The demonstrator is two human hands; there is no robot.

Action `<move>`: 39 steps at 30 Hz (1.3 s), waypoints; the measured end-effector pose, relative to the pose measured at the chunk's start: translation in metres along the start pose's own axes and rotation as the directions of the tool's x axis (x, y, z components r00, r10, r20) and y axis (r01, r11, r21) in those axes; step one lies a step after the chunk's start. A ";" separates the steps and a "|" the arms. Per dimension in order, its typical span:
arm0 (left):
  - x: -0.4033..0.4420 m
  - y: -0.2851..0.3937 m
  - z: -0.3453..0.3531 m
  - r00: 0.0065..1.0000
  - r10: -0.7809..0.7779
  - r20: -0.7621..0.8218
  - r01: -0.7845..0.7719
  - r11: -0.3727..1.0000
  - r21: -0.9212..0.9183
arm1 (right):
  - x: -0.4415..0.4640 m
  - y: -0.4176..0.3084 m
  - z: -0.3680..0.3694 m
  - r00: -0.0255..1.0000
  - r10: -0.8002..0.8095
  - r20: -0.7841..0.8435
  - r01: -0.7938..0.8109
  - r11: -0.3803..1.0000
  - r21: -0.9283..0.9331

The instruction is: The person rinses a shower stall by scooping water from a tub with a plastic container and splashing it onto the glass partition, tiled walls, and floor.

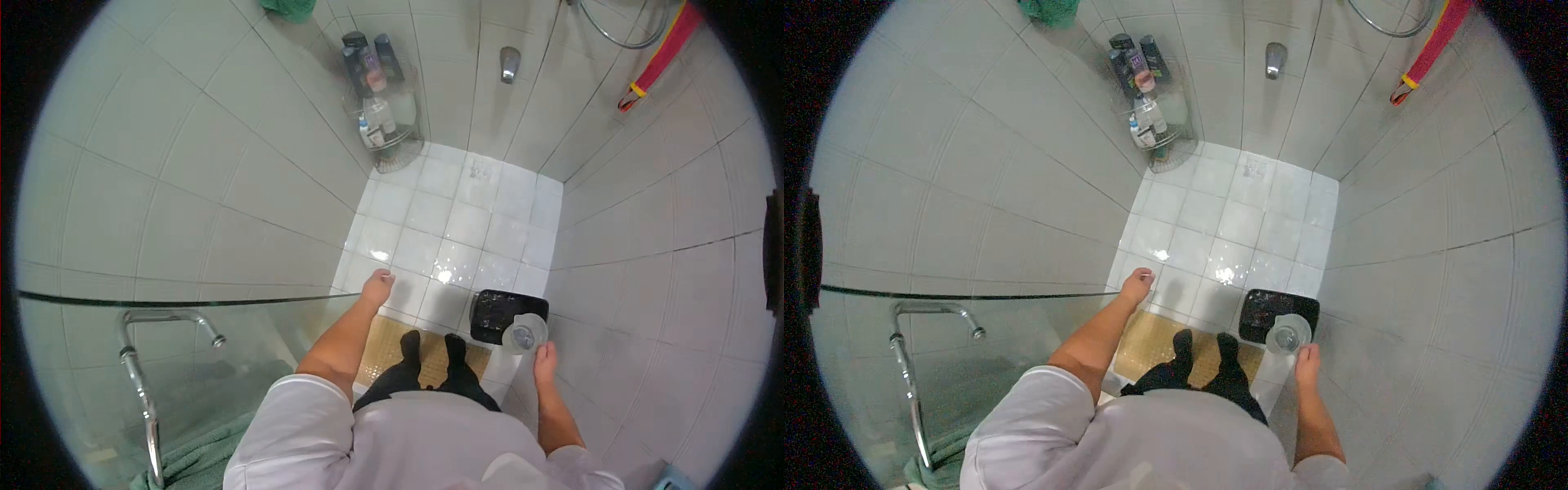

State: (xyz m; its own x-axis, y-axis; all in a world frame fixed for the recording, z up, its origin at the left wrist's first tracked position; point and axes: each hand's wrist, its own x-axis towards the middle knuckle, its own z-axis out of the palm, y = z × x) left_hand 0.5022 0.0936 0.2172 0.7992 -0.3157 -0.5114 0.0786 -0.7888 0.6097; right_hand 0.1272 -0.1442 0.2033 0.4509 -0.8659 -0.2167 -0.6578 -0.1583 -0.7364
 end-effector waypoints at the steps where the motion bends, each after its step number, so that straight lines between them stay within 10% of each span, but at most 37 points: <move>1: -0.004 -0.006 -0.002 1.000 0.006 0.002 -0.006 1.000 -0.003 | -0.002 -0.004 -0.005 0.998 0.054 0.014 -0.054 0.998 0.025; 4: -0.018 -0.001 -0.014 0.997 -0.070 0.030 0.075 0.976 -0.202 | 0.010 -0.051 -0.013 0.946 0.311 0.090 -0.318 0.945 0.074; 8: -0.052 0.024 -0.027 0.943 -0.187 0.276 0.269 0.916 -0.297 | 0.095 -0.092 0.028 0.999 -0.033 0.002 0.033 0.990 -0.135; 13: -0.069 0.028 -0.036 0.925 -0.110 0.363 0.237 0.915 -0.328 | 0.186 -0.341 -0.005 1.000 0.002 0.025 -0.011 0.942 0.335; 15: -0.078 0.037 -0.040 0.926 -0.122 0.357 0.275 0.867 -0.415 | 0.227 -0.408 -0.014 0.996 -0.069 -0.060 0.090 0.641 0.763; 19: -0.082 0.022 -0.030 0.914 -0.144 0.379 0.310 0.851 -0.424 | 0.248 -0.516 -0.065 0.983 -0.182 -0.033 0.131 0.562 0.817; 23: -0.092 0.028 -0.027 0.905 -0.148 0.400 0.334 0.828 -0.449 | 0.294 -0.516 -0.114 0.898 -0.399 0.183 0.069 0.541 0.838; 26: -0.088 0.023 -0.022 0.898 -0.152 0.412 0.354 0.806 -0.474 | 0.196 -0.514 -0.110 0.966 -0.255 -0.045 0.178 0.524 0.833; 29: -0.085 0.025 -0.025 0.899 -0.120 0.421 0.342 0.793 -0.504 | 0.180 -0.449 -0.106 0.958 -0.280 0.066 0.088 0.504 0.859; 34: -0.091 0.028 -0.039 0.921 -0.105 0.375 0.308 0.783 -0.540 | 0.162 -0.345 -0.061 0.960 -0.062 0.272 -0.047 0.925 0.378; 39: -0.100 0.013 -0.038 0.900 -0.122 0.419 0.364 0.739 -0.567 | 0.182 -0.388 0.036 0.890 -0.130 0.436 0.160 0.987 -0.031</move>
State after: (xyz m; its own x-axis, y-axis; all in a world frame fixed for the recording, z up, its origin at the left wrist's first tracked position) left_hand 0.4457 0.1353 0.2992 0.4600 -0.4091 -0.7880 0.6868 -0.3985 0.6078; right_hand 0.4859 -0.2231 0.4270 0.7504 -0.5432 -0.3765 -0.5956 -0.3088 -0.7416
